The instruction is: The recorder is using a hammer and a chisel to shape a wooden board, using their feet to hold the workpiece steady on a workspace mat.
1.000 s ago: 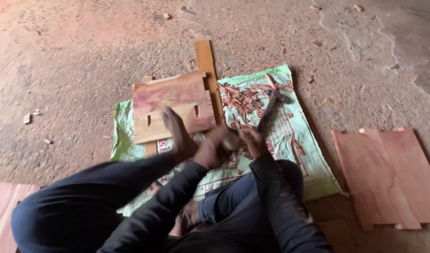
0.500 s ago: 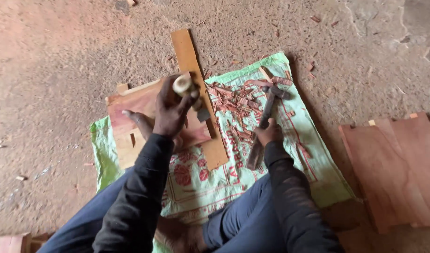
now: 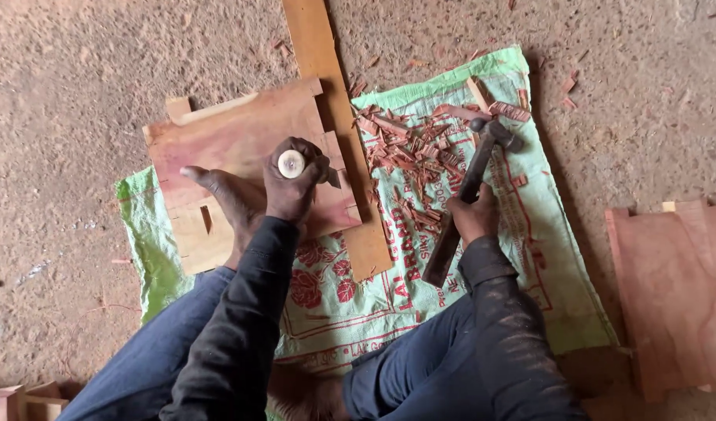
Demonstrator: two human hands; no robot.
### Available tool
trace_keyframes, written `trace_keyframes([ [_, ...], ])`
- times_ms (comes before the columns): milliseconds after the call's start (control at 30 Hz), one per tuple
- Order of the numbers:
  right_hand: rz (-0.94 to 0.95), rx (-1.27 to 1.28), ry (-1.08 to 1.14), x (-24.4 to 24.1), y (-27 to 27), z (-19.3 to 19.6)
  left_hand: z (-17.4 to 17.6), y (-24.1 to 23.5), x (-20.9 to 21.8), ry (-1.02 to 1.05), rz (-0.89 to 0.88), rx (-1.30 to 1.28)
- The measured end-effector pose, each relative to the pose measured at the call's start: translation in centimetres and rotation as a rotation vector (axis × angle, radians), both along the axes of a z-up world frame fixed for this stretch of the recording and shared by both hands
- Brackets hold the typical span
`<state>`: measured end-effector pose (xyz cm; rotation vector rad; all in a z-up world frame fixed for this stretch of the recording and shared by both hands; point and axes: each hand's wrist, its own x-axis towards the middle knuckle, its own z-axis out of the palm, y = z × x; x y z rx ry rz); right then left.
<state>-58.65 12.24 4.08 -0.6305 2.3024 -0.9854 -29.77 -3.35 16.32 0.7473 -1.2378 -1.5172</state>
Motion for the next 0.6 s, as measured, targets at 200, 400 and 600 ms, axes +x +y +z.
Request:
trace_keyframes([
  [200,-0.004,-0.019,-0.038,0.3,-0.1,1.3,0.3,0.1,0.0,-0.085,0.007,-0.003],
  [400,-0.009,-0.112,-0.087,0.4,-0.2,1.5,-1.1,0.6,-0.1,0.026,-0.089,-0.030],
  [600,-0.098,-0.355,-0.367,1.6,0.2,6.6,-0.7,-0.7,-0.4,-0.003,-0.091,0.051],
])
